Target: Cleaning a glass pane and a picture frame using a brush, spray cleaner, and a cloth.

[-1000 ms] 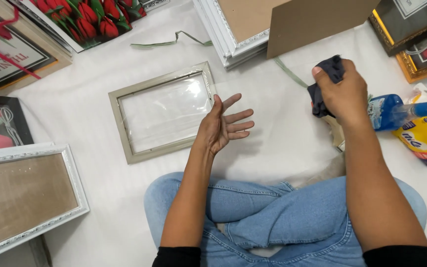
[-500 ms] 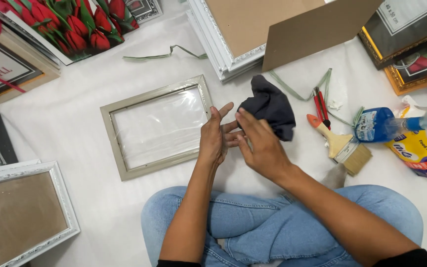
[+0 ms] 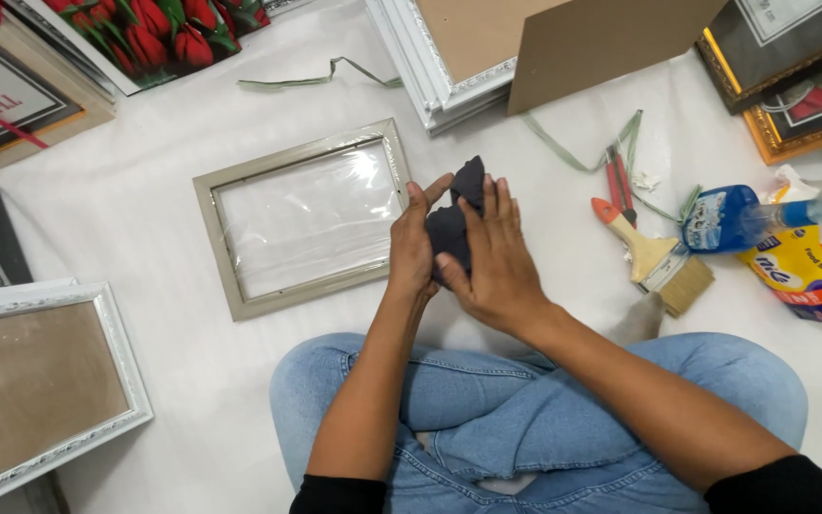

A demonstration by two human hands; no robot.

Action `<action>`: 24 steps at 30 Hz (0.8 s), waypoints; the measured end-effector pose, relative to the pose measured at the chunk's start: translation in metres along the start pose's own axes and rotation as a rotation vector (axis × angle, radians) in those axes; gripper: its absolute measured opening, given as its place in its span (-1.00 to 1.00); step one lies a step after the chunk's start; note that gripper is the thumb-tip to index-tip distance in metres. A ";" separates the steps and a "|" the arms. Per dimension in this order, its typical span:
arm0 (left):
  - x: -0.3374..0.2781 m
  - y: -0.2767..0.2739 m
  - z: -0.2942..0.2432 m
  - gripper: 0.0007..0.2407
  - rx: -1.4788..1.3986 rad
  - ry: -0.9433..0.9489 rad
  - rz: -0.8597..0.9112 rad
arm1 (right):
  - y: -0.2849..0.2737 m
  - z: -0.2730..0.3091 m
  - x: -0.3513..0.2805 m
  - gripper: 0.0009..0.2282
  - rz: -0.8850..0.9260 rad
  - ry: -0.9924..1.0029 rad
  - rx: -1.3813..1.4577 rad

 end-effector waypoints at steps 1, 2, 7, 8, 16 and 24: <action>0.008 -0.005 0.009 -0.40 -0.001 -0.005 0.009 | -0.002 -0.002 0.001 -0.40 -0.001 0.007 -0.007; 0.016 -0.011 0.017 -0.39 -0.067 -0.023 0.013 | -0.003 -0.003 0.002 -0.41 0.010 0.006 0.023; 0.027 -0.019 0.023 -0.30 -0.319 -0.139 0.103 | -0.016 -0.039 0.018 -0.48 -0.120 0.020 -0.064; 0.024 -0.018 0.013 -0.32 -0.338 -0.132 0.118 | -0.022 -0.053 0.021 -0.48 -0.150 0.085 -0.109; 0.020 -0.017 -0.001 -0.30 -0.323 -0.115 0.106 | -0.032 -0.085 0.016 -0.43 -0.187 0.267 -0.097; 0.024 -0.017 0.015 -0.26 -0.343 -0.125 0.089 | -0.014 -0.041 0.017 -0.58 -0.099 -0.002 0.007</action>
Point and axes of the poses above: each hand's wrist, its own x-axis towards the middle knuckle, its own y-axis out of the palm, z = x × y, the point moved 1 cm from there along x, towards the middle knuckle
